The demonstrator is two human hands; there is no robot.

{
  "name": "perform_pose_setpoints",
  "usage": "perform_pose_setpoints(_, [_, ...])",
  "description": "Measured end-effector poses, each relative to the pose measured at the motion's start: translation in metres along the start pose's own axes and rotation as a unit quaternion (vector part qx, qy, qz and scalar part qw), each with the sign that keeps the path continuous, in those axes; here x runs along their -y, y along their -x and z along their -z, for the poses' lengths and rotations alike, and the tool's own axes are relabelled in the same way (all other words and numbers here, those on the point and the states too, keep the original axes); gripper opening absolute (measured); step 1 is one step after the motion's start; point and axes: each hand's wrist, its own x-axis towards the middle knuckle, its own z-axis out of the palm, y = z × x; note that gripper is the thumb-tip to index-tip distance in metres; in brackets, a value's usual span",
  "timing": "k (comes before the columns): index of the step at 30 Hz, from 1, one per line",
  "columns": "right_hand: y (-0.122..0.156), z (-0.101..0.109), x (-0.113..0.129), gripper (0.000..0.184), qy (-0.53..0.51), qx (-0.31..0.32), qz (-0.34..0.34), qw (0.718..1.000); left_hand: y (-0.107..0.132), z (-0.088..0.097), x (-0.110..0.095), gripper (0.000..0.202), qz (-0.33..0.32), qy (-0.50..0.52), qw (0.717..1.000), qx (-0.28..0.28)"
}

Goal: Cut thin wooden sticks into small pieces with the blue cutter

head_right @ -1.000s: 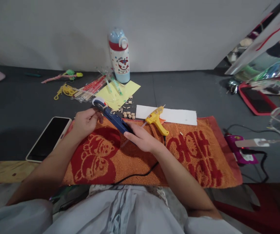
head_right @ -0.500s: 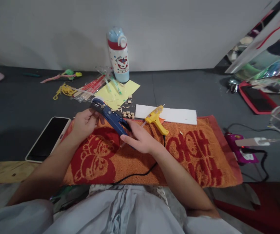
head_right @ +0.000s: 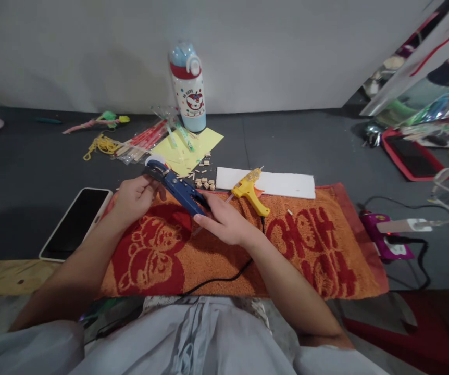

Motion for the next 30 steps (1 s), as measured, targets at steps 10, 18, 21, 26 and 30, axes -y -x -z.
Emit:
perform_pose_setpoints(10, [0.0,-0.002,0.0,0.046,0.006,-0.007,-0.021,1.0,0.0,0.002,-0.007,0.027,0.005,-0.025,1.0,-0.018])
perform_pose_setpoints(18, [-0.002,-0.007,0.001,0.046,-0.003,-0.054,-0.038,0.998,0.002,-0.004,-0.013,0.025,0.023,-0.111,0.992,-0.062])
perform_pose_setpoints(21, [-0.002,-0.009,0.001,0.045,-0.015,-0.058,-0.038,0.998,0.004,-0.007,-0.011,0.023,0.02,-0.182,0.98,-0.076])
perform_pose_setpoints(26, [-0.001,-0.006,0.001,0.045,-0.034,-0.046,-0.03,0.998,0.007,-0.009,-0.004,0.022,-0.014,-0.228,0.969,-0.096])
perform_pose_setpoints(30, [-0.001,-0.003,0.002,0.047,-0.052,-0.027,-0.036,0.998,0.005,-0.007,0.001,0.022,-0.039,-0.226,0.969,-0.09])
